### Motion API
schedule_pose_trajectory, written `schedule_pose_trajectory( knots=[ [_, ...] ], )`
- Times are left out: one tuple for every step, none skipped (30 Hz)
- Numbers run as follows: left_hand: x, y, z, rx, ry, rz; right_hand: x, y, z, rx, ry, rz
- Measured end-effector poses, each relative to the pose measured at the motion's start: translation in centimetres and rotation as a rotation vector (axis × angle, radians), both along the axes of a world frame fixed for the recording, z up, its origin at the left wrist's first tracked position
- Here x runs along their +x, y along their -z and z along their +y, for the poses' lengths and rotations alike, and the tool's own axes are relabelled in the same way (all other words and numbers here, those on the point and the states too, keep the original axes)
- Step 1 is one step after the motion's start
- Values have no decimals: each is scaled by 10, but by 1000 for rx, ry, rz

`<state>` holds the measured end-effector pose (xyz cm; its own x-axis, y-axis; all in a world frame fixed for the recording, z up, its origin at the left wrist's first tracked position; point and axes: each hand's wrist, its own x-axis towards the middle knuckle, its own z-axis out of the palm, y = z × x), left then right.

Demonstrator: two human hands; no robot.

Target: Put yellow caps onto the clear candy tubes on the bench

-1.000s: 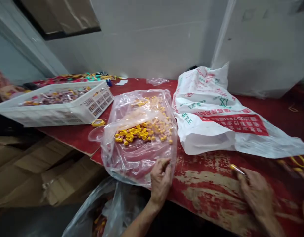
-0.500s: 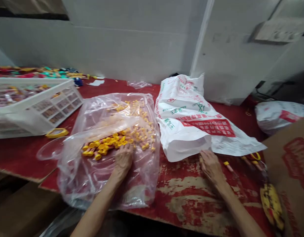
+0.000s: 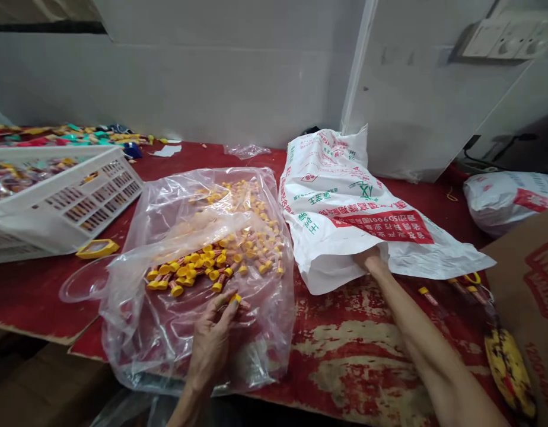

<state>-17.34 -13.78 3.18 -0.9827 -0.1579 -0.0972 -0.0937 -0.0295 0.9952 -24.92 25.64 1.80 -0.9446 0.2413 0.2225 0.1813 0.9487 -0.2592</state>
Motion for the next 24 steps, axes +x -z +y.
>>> schedule_pose_trajectory(
  knots=[
    [7,-3,6,170,23,-68,9,-2,-2,-29,-18,-14],
    [15,-6,13,308,44,-117,22,-4,-6,-61,-40,-27],
    [22,-10,21,411,61,-150,36,-7,-12,-89,-66,-38],
    [29,-14,30,485,78,-169,53,-11,-20,-124,-102,-35],
    [35,-17,39,540,99,-179,71,-14,-29,-179,-151,-16],
    [41,-21,49,582,122,-182,90,-17,-39,-253,-211,26],
    [47,-24,59,618,147,-182,109,-20,-49,-340,-277,80],
    [53,-26,69,646,171,-182,126,-23,-59,-433,-339,139],
    [58,-27,79,666,199,-180,142,-26,-68,-515,-389,181],
    [62,-28,88,677,228,-178,156,-28,-76,-568,-428,194],
    [67,-27,96,681,256,-177,168,-29,-82,-586,-455,173],
    [72,-25,103,677,281,-178,177,-29,-86,-586,-480,139],
    [76,-23,108,668,302,-182,185,-28,-90,-574,-498,104],
    [81,-20,113,656,323,-190,190,-27,-93,-555,-508,78],
    [85,-16,116,640,343,-201,195,-26,-95,-531,-514,62],
    [90,-13,119,617,359,-212,198,-24,-96,-506,-518,56],
    [94,-10,121,589,368,-217,200,-23,-98,-473,-520,54],
    [98,-8,122,558,368,-216,202,-22,-99,-435,-521,53],
    [101,-6,124,524,360,-208,203,-22,-101,-399,-524,57],
    [104,-5,125,484,348,-192,204,-22,-102,-372,-532,69],
    [107,-5,127,440,346,-170,204,-23,-104,-361,-534,81],
    [109,-5,128,391,355,-146,205,-23,-106,-366,-527,96],
    [112,-6,130,334,373,-118,205,-23,-107,-381,-515,107],
    [114,-6,131,270,392,-81,206,-23,-109,-400,-499,113]
  ],
)
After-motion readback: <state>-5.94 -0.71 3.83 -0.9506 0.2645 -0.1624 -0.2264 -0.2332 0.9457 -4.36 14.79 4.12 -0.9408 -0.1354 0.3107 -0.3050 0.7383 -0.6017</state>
